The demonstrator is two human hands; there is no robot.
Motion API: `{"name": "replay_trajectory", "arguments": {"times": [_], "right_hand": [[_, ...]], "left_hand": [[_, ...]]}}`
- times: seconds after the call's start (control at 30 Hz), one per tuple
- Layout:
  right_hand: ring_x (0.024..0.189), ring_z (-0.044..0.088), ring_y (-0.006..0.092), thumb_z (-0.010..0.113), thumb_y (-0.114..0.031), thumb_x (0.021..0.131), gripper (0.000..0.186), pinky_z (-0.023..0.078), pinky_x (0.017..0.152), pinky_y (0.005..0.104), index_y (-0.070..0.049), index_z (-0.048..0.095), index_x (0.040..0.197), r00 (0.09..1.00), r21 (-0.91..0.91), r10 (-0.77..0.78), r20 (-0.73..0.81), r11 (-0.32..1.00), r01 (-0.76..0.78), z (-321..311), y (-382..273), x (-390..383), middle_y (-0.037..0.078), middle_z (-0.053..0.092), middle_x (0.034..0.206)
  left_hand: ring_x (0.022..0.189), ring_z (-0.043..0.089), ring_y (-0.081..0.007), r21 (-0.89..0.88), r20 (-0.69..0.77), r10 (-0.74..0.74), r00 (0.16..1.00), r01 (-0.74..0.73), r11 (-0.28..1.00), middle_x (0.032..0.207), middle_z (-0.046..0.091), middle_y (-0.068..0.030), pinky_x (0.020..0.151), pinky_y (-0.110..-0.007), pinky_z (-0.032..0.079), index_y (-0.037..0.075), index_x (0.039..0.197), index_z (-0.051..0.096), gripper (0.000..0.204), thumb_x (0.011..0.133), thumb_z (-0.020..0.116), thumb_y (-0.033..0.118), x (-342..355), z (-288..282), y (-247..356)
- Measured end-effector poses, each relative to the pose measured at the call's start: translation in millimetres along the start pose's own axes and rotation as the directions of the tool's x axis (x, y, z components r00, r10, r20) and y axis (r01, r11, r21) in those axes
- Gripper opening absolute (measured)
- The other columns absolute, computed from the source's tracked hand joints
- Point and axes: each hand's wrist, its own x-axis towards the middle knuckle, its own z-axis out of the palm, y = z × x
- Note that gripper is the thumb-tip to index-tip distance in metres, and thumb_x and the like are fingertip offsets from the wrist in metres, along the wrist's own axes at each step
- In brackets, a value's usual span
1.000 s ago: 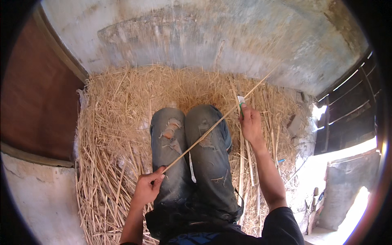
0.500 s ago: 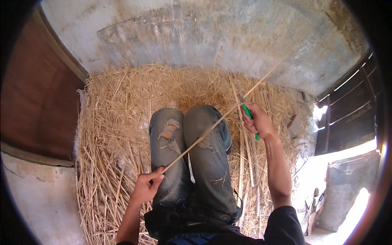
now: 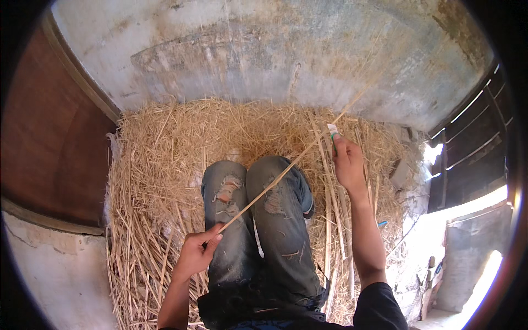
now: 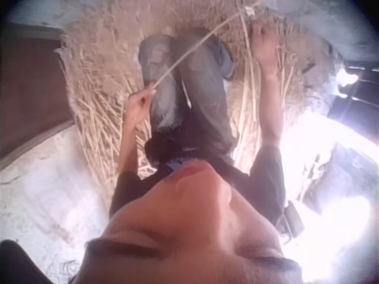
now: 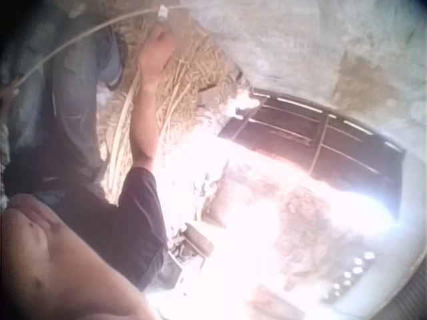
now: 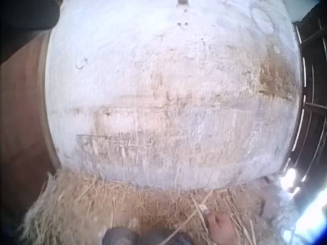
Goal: The person shapes a wooden stick by hand, first using a utility knife to scrape and whittle the surface and then using a machete to shave down one end while sitting on a straw-covered floor.
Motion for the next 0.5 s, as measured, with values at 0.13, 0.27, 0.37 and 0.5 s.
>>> {"name": "replay_trajectory", "arguments": {"times": [0.13, 0.27, 0.37, 0.5], "right_hand": [[0.056, 0.039, 0.0133, 0.048, -0.031, 0.106, 0.047, 0.034, 0.054, 0.0347, 0.002, 0.051, 0.072, 0.999, -0.103, -0.028, -0.016, 0.994, 0.027, 6, 4, 5, 0.005, 0.042, 0.058], [0.056, 0.039, 0.0143, 0.049, -0.031, 0.105, 0.047, 0.035, 0.054, 0.0355, 0.003, 0.052, 0.073, 0.989, -0.169, -0.146, 0.027, 0.974, 0.149, 17, 15, -3, 0.007, 0.041, 0.058], [0.054, 0.041, 0.0153, 0.051, -0.03, 0.103, 0.044, 0.035, 0.053, 0.0341, 0.002, 0.054, 0.073, 0.995, -0.065, 0.053, 0.081, 0.997, -0.048, 23, 25, -10, 0.007, 0.044, 0.056], [0.05, 0.042, 0.0136, 0.051, -0.033, 0.101, 0.044, 0.032, 0.05, 0.031, -0.003, 0.054, 0.068, 0.957, 0.15, 0.162, 0.241, 0.968, -0.201, 3, 10, -4, 0.004, 0.045, 0.055]], "left_hand": [[0.089, 0.068, -0.0107, -0.002, -0.037, 0.111, 0.993, -0.112, 0.994, 0.107, 0.074, -0.0205, 0.079, -0.025, 0.052, -0.002, 0.122, 0.067, 0.029, 0.096, 0.067, 0.011, 4, 6, -9], [0.086, 0.064, -0.0083, 0.011, 0.017, -0.003, 1.0, 0.003, 1.0, 0.104, 0.075, -0.0181, 0.079, -0.025, 0.052, -0.002, 0.123, 0.067, 0.029, 0.096, 0.066, 0.01, 5, 5, -13], [0.083, 0.061, -0.0068, -0.015, 0.023, -0.013, 1.0, 0.014, 1.0, 0.102, 0.075, -0.0159, 0.08, -0.024, 0.051, -0.002, 0.124, 0.066, 0.03, 0.096, 0.066, 0.009, 7, 5, -13], [0.095, 0.066, -0.0103, -0.08, 0.015, 0.036, 0.999, -0.035, 0.996, 0.109, 0.074, -0.0163, 0.086, -0.025, 0.051, -0.002, 0.124, 0.067, 0.029, 0.097, 0.065, 0.008, 6, 5, -26]]}}
